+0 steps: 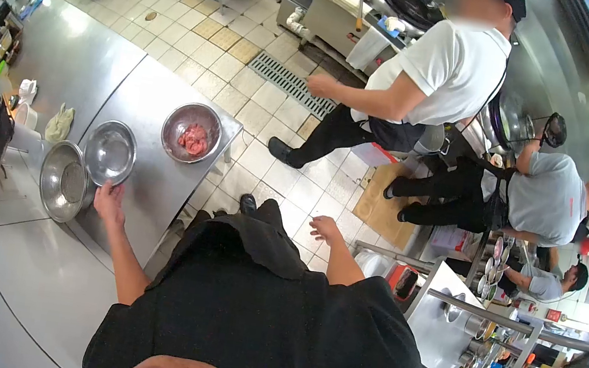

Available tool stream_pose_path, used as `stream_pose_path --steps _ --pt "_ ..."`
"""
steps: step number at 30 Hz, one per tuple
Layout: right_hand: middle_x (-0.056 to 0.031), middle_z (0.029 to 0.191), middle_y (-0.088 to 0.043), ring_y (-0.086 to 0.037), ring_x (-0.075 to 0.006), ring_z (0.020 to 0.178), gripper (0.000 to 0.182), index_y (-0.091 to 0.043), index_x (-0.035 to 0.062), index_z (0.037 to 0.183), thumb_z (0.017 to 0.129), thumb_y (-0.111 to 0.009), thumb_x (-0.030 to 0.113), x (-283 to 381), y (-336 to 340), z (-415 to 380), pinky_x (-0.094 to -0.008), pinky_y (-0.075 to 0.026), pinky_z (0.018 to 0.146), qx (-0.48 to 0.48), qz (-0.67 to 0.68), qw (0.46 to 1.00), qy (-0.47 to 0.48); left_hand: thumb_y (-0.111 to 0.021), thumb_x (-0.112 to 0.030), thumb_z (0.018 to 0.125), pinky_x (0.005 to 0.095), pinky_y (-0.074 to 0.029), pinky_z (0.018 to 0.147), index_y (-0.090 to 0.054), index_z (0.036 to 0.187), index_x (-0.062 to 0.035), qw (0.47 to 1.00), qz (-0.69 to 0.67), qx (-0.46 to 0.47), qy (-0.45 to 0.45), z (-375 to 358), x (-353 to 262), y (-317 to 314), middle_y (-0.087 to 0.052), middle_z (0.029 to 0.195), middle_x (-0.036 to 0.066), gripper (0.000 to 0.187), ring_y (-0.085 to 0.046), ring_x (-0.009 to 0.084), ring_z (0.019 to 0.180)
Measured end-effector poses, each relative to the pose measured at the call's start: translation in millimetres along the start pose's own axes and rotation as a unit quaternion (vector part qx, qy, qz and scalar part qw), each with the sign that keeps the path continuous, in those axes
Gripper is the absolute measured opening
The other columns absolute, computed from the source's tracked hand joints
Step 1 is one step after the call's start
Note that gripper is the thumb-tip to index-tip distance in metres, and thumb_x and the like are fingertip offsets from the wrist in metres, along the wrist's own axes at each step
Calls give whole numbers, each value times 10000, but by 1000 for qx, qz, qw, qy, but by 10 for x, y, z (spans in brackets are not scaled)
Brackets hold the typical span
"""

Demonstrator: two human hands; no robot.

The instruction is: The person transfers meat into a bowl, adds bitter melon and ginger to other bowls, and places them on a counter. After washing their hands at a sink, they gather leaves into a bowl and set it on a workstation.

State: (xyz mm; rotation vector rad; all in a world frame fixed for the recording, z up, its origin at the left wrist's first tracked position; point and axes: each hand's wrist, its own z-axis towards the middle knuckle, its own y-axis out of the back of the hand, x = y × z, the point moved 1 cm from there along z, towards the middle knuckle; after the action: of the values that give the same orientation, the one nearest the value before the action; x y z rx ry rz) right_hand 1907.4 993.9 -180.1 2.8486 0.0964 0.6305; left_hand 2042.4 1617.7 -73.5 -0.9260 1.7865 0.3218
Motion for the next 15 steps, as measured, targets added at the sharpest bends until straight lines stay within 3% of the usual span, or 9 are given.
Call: stream_pose_path --steps 6,8,9,12,15 --pt "-66 983 -634 -644 -181 771 414 -550 36 1196 818 -636 179 513 -144 -14 -355 -506 637 9 -41 998 43 -573 -80 861 373 -556 793 -508 1019 22 999 -19 -19 -36 -135 -314 140 -598 952 114 199 -631 238 841" --pt "-60 1022 -627 -645 -174 797 413 -540 47 1211 825 -625 167 524 -165 21 -352 -507 665 19 -51 998 32 -568 -64 856 378 -558 795 -503 1014 39 999 -8 -33 -28 -214 -401 111 -594 949 128 200 -631 248 845" --pt "-68 942 -636 -650 -185 747 410 -558 52 1193 816 -645 186 521 -183 24 -353 -506 615 17 -52 998 33 -565 -56 854 380 -559 797 -500 1012 48 998 -4 -50 -25 -280 -431 140 -592 948 136 200 -632 253 847" --pt "-70 965 -632 -650 -194 771 394 -555 58 1192 830 -633 191 371 -159 53 -359 -503 635 37 -18 999 26 -556 -38 841 393 -565 783 -503 974 88 997 -28 -8 -72 -386 -471 169 -580 937 173 191 -628 258 824" --pt "-80 1024 -621 -644 -210 802 342 -541 66 1197 878 -561 186 289 -105 -15 -366 -492 660 57 -39 997 28 -581 -54 844 381 -556 760 -531 968 45 994 -54 -41 -88 -425 -590 202 -604 896 120 166 -630 232 764"
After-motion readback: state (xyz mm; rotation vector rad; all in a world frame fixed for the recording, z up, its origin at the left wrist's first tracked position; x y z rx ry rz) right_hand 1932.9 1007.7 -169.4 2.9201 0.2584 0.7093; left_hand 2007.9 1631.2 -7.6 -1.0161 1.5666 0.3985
